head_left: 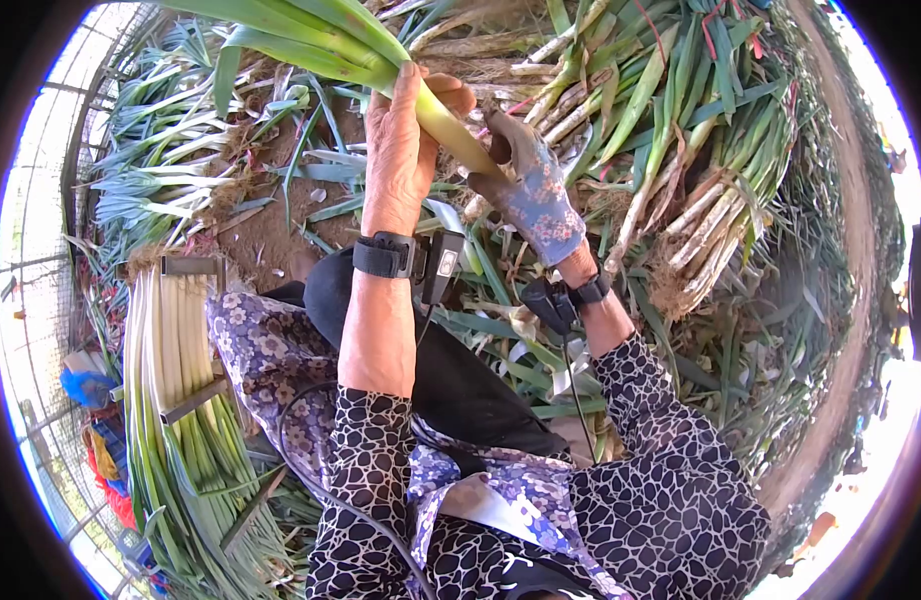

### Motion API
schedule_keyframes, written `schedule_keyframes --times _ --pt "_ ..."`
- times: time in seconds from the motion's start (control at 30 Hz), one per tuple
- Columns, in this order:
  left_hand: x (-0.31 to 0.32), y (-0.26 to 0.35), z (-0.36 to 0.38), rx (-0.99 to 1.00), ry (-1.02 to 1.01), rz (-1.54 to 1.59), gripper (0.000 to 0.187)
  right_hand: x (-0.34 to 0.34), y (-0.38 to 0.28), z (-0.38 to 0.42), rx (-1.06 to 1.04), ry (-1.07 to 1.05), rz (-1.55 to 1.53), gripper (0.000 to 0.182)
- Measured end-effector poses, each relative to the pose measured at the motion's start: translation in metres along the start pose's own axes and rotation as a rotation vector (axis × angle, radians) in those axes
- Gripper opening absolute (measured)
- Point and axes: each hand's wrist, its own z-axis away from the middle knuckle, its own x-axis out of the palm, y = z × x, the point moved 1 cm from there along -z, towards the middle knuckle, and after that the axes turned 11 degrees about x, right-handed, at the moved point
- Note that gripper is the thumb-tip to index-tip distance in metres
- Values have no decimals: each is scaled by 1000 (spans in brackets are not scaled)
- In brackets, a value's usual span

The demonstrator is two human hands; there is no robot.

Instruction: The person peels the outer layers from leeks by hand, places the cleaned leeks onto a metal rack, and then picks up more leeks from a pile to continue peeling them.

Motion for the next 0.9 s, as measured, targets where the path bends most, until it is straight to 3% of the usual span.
schedule_keyframes --times 0.07,0.23,0.3,0.37,0.43,0.5,0.77,0.9 --pt "0 0 -1 -1 4 -2 29 -1 -2 3 -37 31 139 60" --pt "-1 -4 -2 18 -18 -19 29 3 2 18 -67 12 133 53" --pt "-1 -2 -3 41 -23 -28 29 -1 -1 23 130 -15 -66 52" --pt "-1 -2 -2 36 -14 -38 29 2 6 19 138 43 -89 53" --pt "2 -2 1 25 -12 -44 29 0 -3 11 14 130 75 53" --pt "2 -2 0 7 -9 -39 28 2 -1 8 -55 123 49 54" --pt "-4 -3 -4 56 1 -57 27 -2 -3 35 -82 44 29 42" --pt "-5 -4 -8 135 79 -90 26 -13 -2 72 81 -256 -27 37"
